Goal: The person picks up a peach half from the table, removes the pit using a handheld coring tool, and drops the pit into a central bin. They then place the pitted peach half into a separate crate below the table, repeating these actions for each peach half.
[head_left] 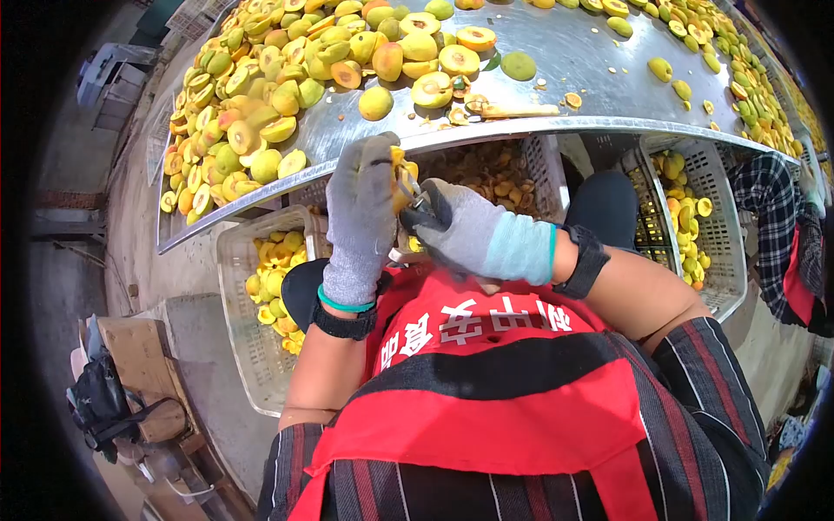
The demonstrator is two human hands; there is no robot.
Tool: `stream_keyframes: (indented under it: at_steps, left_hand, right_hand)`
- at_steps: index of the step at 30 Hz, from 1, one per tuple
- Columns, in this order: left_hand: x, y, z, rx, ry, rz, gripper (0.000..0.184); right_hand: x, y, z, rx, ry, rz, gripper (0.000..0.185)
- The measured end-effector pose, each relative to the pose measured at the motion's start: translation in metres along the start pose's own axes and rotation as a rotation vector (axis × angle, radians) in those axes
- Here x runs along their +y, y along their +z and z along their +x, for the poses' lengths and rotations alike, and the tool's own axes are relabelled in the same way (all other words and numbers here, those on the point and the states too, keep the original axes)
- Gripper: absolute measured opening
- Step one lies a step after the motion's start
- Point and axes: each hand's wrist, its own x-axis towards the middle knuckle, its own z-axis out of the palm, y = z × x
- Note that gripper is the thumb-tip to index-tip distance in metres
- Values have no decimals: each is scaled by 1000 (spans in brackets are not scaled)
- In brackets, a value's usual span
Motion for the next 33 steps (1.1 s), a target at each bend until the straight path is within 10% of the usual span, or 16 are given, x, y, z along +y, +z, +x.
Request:
stream_keyframes:
  at_steps: [4,13,15,19,25,28,33]
  left_hand:
    - [5,13,-1,48,-142,-116,25]
    - [8,13,-7,139,45,71,29]
    - [8,6,-5,36,114,180,31]
    - [3,0,3,-130,-175,86,31]
    - [3,10,1,30,-52,-21,29]
    - [-4,5,2,-76,-101,18,25]
    - [-12,-12,14,-436,96,196,28]
  right_hand:
    - [2,1,2,72,-71,-400,25]
    - [-6,-4,4,-98,192,240,23]
    - [12,6,4,77,-235,-53,23]
    - [16,6,0,45,-28,-319,23]
    - [-8,1,0,-75,89,194,25]
    - [16,6,3,83,-143,-289,24]
    - [10,-14,-1,-373,137,394,17]
